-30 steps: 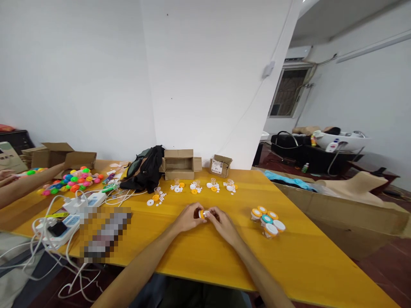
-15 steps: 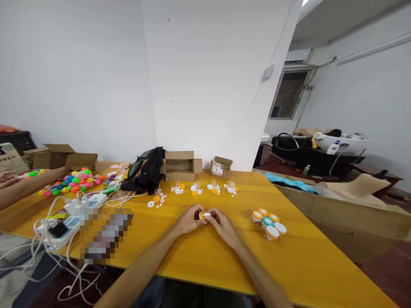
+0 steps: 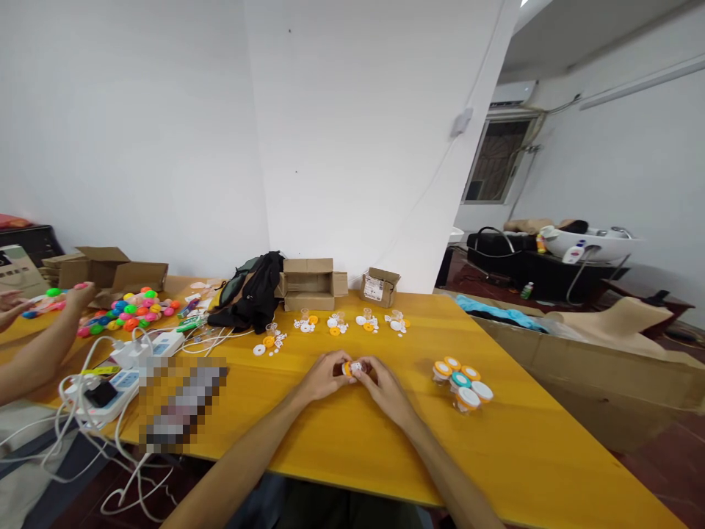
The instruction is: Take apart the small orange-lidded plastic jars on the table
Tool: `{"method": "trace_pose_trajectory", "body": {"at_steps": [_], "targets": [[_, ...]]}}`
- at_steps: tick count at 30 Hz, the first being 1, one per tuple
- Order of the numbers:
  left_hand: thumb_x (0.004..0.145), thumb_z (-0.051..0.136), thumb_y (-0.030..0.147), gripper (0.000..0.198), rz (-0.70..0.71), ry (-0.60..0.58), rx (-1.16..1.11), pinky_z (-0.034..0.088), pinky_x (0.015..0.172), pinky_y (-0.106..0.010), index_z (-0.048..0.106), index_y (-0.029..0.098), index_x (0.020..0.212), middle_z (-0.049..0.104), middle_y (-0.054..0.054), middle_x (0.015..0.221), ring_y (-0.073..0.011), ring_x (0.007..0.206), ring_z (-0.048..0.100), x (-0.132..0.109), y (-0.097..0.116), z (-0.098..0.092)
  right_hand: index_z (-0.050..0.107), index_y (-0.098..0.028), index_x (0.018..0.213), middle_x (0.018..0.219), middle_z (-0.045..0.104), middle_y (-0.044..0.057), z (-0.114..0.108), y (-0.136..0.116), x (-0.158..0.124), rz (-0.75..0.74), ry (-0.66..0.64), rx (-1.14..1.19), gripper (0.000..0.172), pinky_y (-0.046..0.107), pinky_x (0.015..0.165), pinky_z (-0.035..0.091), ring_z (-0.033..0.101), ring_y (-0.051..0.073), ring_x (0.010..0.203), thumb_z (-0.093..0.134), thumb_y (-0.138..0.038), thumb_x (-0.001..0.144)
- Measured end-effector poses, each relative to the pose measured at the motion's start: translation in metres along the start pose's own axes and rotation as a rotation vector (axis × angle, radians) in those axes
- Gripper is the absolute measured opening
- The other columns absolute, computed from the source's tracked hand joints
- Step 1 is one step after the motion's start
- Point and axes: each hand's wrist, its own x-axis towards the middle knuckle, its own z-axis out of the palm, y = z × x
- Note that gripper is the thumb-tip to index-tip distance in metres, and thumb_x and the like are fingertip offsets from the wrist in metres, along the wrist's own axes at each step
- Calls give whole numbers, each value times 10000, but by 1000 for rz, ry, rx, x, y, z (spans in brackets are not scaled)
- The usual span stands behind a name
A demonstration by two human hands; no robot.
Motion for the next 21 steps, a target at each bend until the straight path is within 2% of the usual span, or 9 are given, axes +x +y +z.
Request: {"method": "trace_pose_trajectory", "body": {"at_steps": [6, 11, 17, 21], "targets": [[794, 660, 345, 179, 19, -1, 95, 452, 780, -276, 644, 201, 900, 671, 1, 823, -178, 794, 578, -1, 8, -1, 613, -237, 941, 923, 707, 53, -1, -2, 0, -28, -4, 58, 236, 358, 815, 520, 656, 233, 860, 521, -445, 878], [807, 665, 323, 159, 24, 14, 149, 442, 880, -303, 649, 225, 930, 682, -13, 906, -205, 889, 590, -2, 10, -3, 618, -240, 978, 949, 732, 58, 0, 1, -1, 14, 4, 75, 258, 375, 824, 535, 686, 243, 874, 552, -457, 856], [815, 651, 302, 222, 9, 13, 179, 436, 942, -330, 644, 236, 1028, 667, -44, 1056, -233, 1027, 571, -3, 4, -2, 625, -239, 1033, 1022, 743, 72, -1, -1, -1, 31, -26, 99, 318, 390, 847, 545, 695, 255, 943, 543, -496, 866], [817, 643, 266, 216, 56, 21, 206, 415, 975, -349, 629, 233, 1030, 643, -58, 1126, -246, 1093, 537, -2, 1, -1, 632, -237, 1039, 1019, 742, 77, -1, -1, -1, 33, 10, 81, 353, 392, 841, 548, 694, 250, 900, 535, -530, 869]]}}
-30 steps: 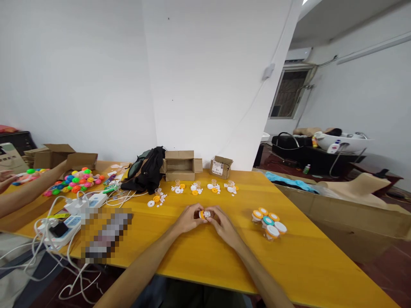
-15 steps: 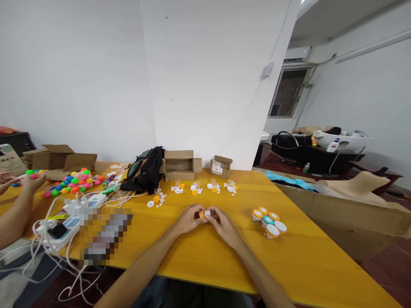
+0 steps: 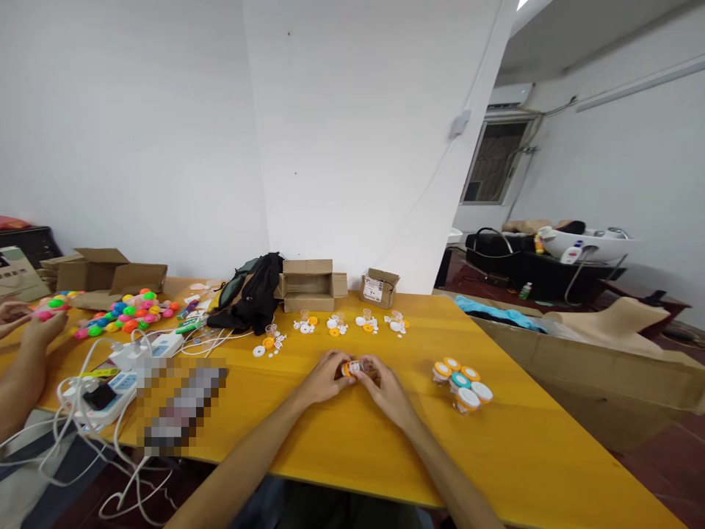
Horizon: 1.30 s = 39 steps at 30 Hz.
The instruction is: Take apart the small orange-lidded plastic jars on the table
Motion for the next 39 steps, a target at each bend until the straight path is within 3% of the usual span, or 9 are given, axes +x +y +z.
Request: {"method": "trace_pose_trajectory", "body": {"at_steps": [6, 20, 29, 35, 39], "targets": [[833, 635, 286, 184, 23, 10, 106, 413, 924, -354, 623, 221, 1005, 595, -54, 1026, -236, 993, 507, 1, -1, -1, 638, -224, 1063, 986, 744, 89, -1, -1, -1, 5, 64, -3, 407, 365, 746, 559, 692, 250, 849, 521, -559, 865], [766, 590, 184, 160, 13, 29, 150, 392, 950, -369, 601, 226, 920, 600, -37, 924, -231, 906, 531, 1, -2, 2, 644, -216, 1142, 1017, 735, 119, -4, 6, -1, 20, 271, -174, 453, 395, 766, 547, 685, 270, 837, 479, -551, 887], [743, 609, 170, 189, -7, 38, 106, 414, 896, -351, 578, 224, 921, 614, -36, 924, -233, 912, 536, 0, -1, 2, 657, -273, 1012, 927, 706, 83, 3, 15, 28, -33, 102, -480, 219, 393, 782, 515, 660, 279, 872, 496, -295, 865], [746, 625, 170, 177, 12, 47, 90, 435, 893, -342, 591, 217, 913, 604, -49, 974, -231, 938, 542, 0, -2, 3, 631, -259, 1081, 973, 694, 106, 14, 18, 49, -29, 27, -514, 260, 417, 843, 502, 650, 300, 949, 532, -236, 843], [772, 623, 167, 173, 30, 36, 61, 434, 919, -351, 608, 210, 939, 613, -50, 987, -226, 954, 552, 0, -2, 3, 597, -257, 1151, 1040, 689, 100, 17, 24, 42, -61, 95, -452, 330, 409, 888, 506, 645, 285, 998, 542, -236, 826]]}}
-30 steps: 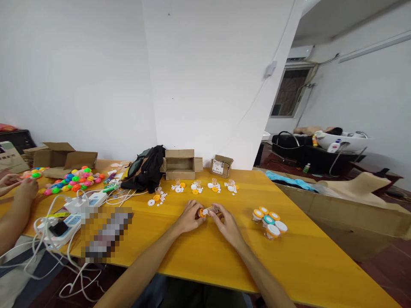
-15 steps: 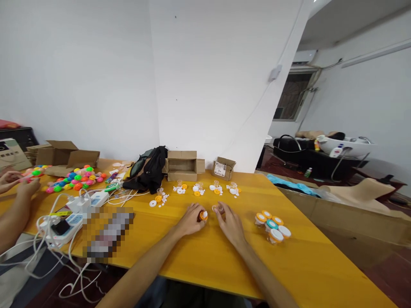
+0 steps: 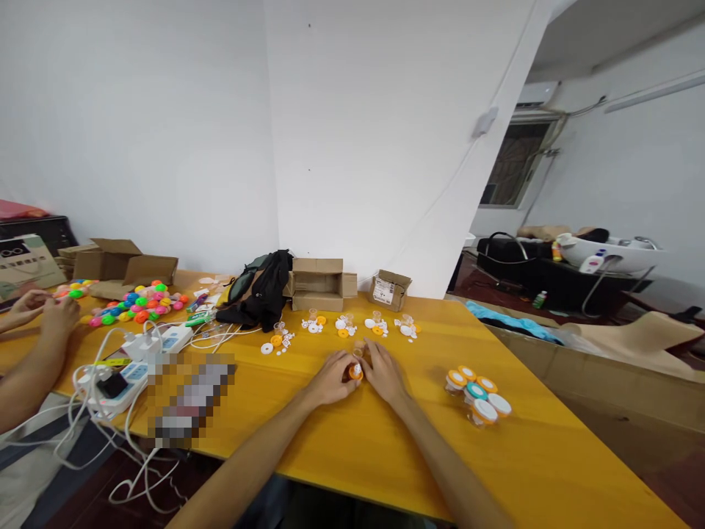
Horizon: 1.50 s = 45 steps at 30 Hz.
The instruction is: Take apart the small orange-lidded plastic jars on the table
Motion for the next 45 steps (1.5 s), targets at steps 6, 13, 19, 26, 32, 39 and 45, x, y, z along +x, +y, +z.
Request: {"method": "trace_pose_trajectory", "body": {"at_steps": [6, 13, 19, 26, 32, 39, 45], "targets": [[805, 625, 188, 97, -15, 13, -64, 437, 895, -333, 625, 199, 901, 637, -40, 936, -214, 923, 559, 0, 4, -2, 605, -236, 1117, 1056, 695, 95, -8, 9, -31, 90, 107, 232, 320, 440, 886, 538, 670, 272, 939, 540, -364, 831], [816, 658, 296, 140, -29, 42, -277, 451, 845, -309, 642, 187, 902, 667, -35, 913, -204, 887, 589, 2, 7, -4, 673, -228, 911, 908, 749, 92, -18, -6, -33, 199, -65, 661, 440, 432, 851, 560, 704, 280, 882, 629, -638, 759], [776, 707, 380, 254, -75, 68, -432, 448, 830, -304, 654, 189, 934, 686, -37, 914, -197, 861, 594, 3, 11, -6, 640, -225, 948, 832, 746, 61, -22, -22, -32, 297, -219, 927, 575, 375, 684, 579, 703, 232, 745, 709, -714, 653], [714, 775, 475, 350, -68, 64, -594, 481, 870, -322, 665, 189, 882, 661, -63, 990, -206, 930, 611, 5, 9, -4, 627, -233, 924, 867, 741, 51, -20, -24, -31, 372, -177, 1058, 551, 378, 735, 588, 714, 227, 794, 836, -591, 560], [745, 748, 480, 312, -43, 120, -523, 505, 881, -329, 675, 195, 850, 625, -70, 1004, -216, 972, 602, 4, 8, -3, 650, -227, 895, 916, 738, 62, -20, -24, -29, 351, -159, 1025, 529, 343, 687, 568, 684, 215, 802, 843, -578, 550], [807, 677, 394, 198, -8, 148, -398, 505, 843, -314, 663, 202, 854, 649, -63, 955, -207, 917, 613, 3, 10, -3, 665, -222, 895, 876, 729, 59, -23, -25, -29, 328, -156, 944, 539, 298, 609, 505, 629, 186, 716, 796, -641, 583], [835, 608, 256, 84, 21, 173, -186, 501, 832, -314, 668, 207, 868, 693, -42, 876, -199, 848, 632, 1, 13, -4, 661, -214, 894, 889, 731, 72, -25, -27, -28, 343, -137, 922, 602, 309, 615, 503, 647, 212, 749, 785, -692, 550]]}}
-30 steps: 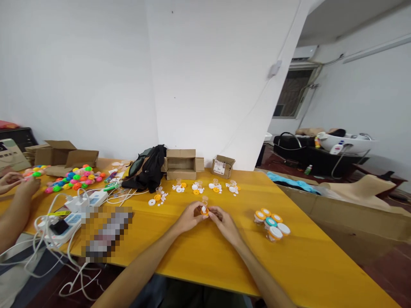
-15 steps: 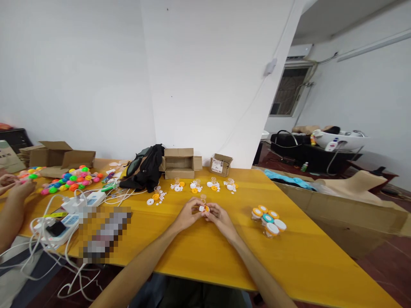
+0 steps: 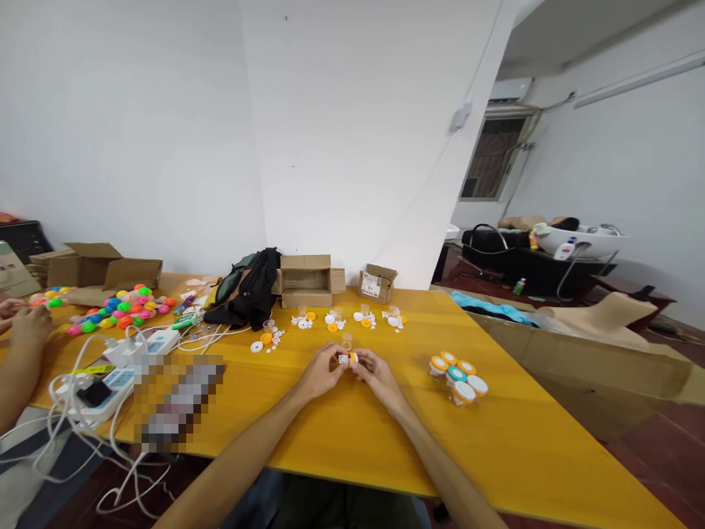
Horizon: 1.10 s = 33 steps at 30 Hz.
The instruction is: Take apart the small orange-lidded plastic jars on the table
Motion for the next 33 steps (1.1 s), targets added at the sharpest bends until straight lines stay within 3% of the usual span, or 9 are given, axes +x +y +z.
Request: {"method": "trace_pose_trajectory", "body": {"at_steps": [8, 14, 33], "targets": [[850, 563, 275, 162, -67, -32, 67, 507, 770, -298, 687, 224, 941, 728, -30, 874, -190, 783, 641, -2, 0, 1, 632, -215, 789, 827, 738, 75, 2, 4, 0, -17, 47, 29, 587, 365, 673, 558, 677, 240, 761, 771, -731, 544], [861, 573, 287, 162, -40, -37, 85, 500, 719, -280, 690, 214, 946, 732, -21, 840, -175, 726, 632, -2, -2, 2, 664, -207, 763, 793, 740, 80, 1, 7, 0, -49, 60, 9, 584, 389, 703, 571, 687, 253, 760, 748, -749, 565], [842, 571, 289, 141, -70, -48, 81, 502, 760, -289, 674, 236, 920, 732, -10, 823, -182, 741, 641, -3, 2, 1, 688, -211, 803, 840, 747, 81, 1, 5, 0, -65, 37, -19, 581, 382, 713, 550, 668, 246, 770, 742, -746, 582]]}}
